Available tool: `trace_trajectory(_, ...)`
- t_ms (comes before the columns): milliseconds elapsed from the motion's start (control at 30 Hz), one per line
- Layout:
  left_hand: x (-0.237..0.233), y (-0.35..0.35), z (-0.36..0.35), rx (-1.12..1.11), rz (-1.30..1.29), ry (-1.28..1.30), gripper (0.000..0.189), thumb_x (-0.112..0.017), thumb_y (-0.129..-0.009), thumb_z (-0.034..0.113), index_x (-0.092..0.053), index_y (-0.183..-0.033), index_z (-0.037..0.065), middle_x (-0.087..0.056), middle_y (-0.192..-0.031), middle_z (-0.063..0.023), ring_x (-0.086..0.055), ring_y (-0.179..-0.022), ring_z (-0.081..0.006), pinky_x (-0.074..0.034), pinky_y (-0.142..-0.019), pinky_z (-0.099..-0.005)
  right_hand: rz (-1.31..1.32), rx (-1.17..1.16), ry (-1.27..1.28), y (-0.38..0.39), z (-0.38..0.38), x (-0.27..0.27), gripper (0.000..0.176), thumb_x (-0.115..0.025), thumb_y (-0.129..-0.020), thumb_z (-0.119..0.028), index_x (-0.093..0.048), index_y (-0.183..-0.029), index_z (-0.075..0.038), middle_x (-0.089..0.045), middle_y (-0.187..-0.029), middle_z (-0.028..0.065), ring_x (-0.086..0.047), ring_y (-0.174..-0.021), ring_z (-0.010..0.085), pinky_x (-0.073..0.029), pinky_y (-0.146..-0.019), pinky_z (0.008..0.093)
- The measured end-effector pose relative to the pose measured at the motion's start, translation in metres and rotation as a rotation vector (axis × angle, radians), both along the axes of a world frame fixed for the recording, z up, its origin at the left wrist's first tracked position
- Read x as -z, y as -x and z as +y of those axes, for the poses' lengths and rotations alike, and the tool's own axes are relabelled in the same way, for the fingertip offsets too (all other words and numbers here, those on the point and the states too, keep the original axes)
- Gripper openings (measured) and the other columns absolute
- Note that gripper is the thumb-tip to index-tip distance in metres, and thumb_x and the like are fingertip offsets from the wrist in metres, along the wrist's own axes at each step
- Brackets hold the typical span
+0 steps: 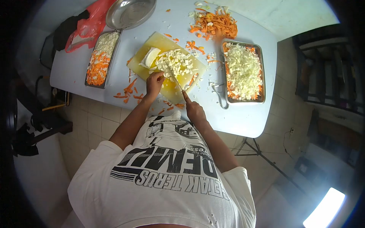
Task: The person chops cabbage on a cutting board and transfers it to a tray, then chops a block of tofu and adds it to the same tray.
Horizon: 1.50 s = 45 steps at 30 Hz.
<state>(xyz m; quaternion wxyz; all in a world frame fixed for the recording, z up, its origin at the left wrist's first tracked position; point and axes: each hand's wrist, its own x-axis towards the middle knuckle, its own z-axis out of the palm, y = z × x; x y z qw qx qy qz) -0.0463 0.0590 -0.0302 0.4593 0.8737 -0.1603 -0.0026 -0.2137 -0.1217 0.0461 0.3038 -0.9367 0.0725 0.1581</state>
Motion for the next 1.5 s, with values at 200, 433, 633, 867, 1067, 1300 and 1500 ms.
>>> trace_trajectory(200,-0.014,-0.004,-0.002,-0.037,0.036,0.037,0.026,-0.065,-0.081,0.001,-0.066,-0.106,0.003,-0.063,-0.097,-0.0138,-0.062,-0.085,-0.0293,-0.051,-0.076,-0.0369,-0.039,-0.010,-0.112,-0.010,-0.013,0.002,0.066,-0.052,-0.091,-0.008,-0.025,-0.150,-0.019,-0.065,-0.077,0.0239,-0.063,-0.071,0.0435,-0.050,-0.063,0.0516)
trace_trajectory(433,-0.026,-0.046,-0.029,0.042,-0.229,0.053,0.032,-0.056,-0.082,-0.003,-0.060,-0.113,0.003,-0.061,-0.109,-0.0165,-0.058,-0.103,-0.0351,-0.048,-0.088,-0.0409,-0.168,0.172,-0.192,0.008,-0.036,-0.035,0.047,-0.060,-0.089,-0.014,-0.046,-0.133,-0.011,-0.065,-0.080,0.0242,-0.063,-0.073,0.0432,-0.050,-0.066,0.0506)
trace_trajectory(633,-0.020,-0.099,-0.081,0.324,-0.087,-0.322,0.032,-0.068,-0.080,0.014,-0.064,-0.112,0.011,-0.061,-0.115,-0.0101,-0.054,-0.113,-0.0306,-0.040,-0.100,-0.0481,-0.107,0.350,-0.141,-0.003,-0.060,-0.040,0.018,-0.063,-0.087,-0.016,-0.058,-0.096,0.000,-0.063,-0.071,0.0225,-0.063,-0.069,0.0425,-0.049,-0.061,0.0475)
trace_trajectory(867,-0.024,-0.086,-0.087,0.296,-0.127,-0.578,0.017,-0.070,-0.082,0.030,-0.073,-0.095,0.019,-0.064,-0.110,0.0009,-0.050,-0.117,-0.0236,-0.026,-0.105,-0.0629,-0.255,0.237,-0.159,-0.019,-0.065,-0.022,0.044,-0.056,-0.090,-0.012,-0.044,-0.133,-0.008,-0.062,-0.079,0.0232,-0.061,-0.072,0.0424,-0.048,-0.063,0.0506)
trace_trajectory(1067,-0.007,-0.071,-0.076,0.223,-0.181,-0.470,0.010,-0.068,-0.083,0.025,-0.073,-0.090,0.021,-0.064,-0.101,0.0030,-0.051,-0.113,-0.0233,-0.027,-0.103,-0.0644,-0.107,0.141,-0.045,-0.013,-0.062,-0.014,0.062,-0.052,-0.093,-0.008,-0.028,-0.149,-0.016,-0.061,-0.070,0.0214,-0.060,-0.062,0.0391,-0.045,-0.057,0.0490)
trace_trajectory(1300,-0.001,-0.071,-0.082,0.227,-0.151,-0.443,0.012,-0.068,-0.083,0.025,-0.073,-0.093,0.019,-0.064,-0.102,0.0012,-0.051,-0.115,-0.0228,-0.026,-0.103,-0.0653,0.061,0.030,0.089,-0.018,-0.077,0.000,0.068,-0.052,-0.093,-0.010,-0.018,-0.152,-0.021,-0.062,-0.070,0.0218,-0.062,-0.062,0.0395,-0.048,-0.057,0.0500)
trace_trajectory(1500,-0.009,-0.056,-0.086,0.161,-0.091,-0.273,0.025,-0.074,-0.077,0.028,-0.069,-0.101,0.019,-0.061,-0.117,0.0012,-0.048,-0.122,-0.0221,-0.026,-0.104,-0.0647,0.017,0.129,-0.189,-0.025,-0.073,0.004,0.065,-0.050,-0.092,-0.007,-0.022,-0.151,-0.017,-0.064,-0.078,0.0267,-0.063,-0.068,0.0445,-0.049,-0.061,0.0508)
